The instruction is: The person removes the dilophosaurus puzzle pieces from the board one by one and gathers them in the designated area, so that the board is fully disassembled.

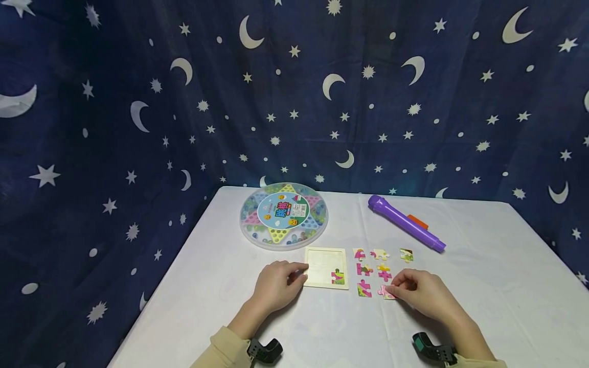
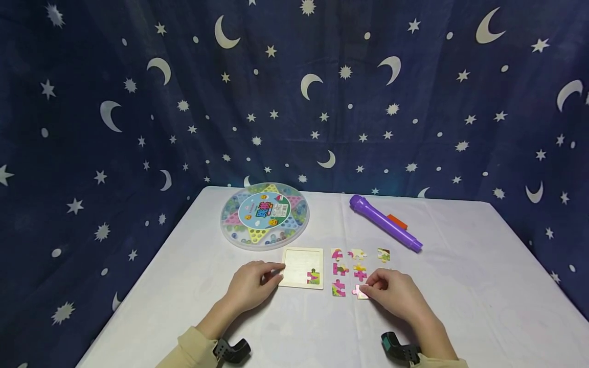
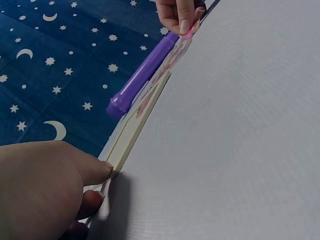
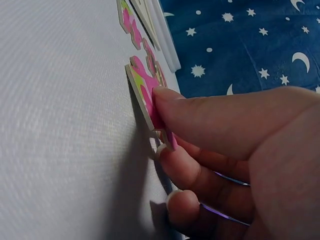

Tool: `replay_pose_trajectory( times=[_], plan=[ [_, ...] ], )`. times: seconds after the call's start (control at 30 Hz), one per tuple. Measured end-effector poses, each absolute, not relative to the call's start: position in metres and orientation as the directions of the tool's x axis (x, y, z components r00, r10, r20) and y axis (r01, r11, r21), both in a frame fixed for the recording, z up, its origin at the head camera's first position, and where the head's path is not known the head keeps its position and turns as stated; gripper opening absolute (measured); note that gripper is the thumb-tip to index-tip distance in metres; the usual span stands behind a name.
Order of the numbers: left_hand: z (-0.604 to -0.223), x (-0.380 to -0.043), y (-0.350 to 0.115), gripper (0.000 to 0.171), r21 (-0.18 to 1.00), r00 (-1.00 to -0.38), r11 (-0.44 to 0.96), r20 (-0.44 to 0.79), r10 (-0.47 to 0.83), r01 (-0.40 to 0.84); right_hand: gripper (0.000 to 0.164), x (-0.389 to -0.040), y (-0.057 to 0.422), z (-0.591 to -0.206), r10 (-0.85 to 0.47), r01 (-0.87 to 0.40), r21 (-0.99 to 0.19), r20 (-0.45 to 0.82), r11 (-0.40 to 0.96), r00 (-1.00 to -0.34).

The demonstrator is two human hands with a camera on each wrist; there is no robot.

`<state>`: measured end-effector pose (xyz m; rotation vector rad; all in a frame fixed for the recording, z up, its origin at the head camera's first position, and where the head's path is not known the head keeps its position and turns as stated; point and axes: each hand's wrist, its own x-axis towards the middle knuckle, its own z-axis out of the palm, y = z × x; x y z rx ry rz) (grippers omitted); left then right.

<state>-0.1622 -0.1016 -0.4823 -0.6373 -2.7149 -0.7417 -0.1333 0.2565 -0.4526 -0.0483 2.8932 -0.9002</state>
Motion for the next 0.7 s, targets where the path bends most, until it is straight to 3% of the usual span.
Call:
replay_pose_trajectory(
  times=[0.7],
  plan=[
    [-0.483, -0.163, -0.102, 0.022, 0.408, -0.863, 0.773, 0.362, 0.351, 0.486, 0.024, -0.132, 0.244, -0.453, -0.036, -0.022, -0.559, -0.015, 0.829, -0.999]
  ],
)
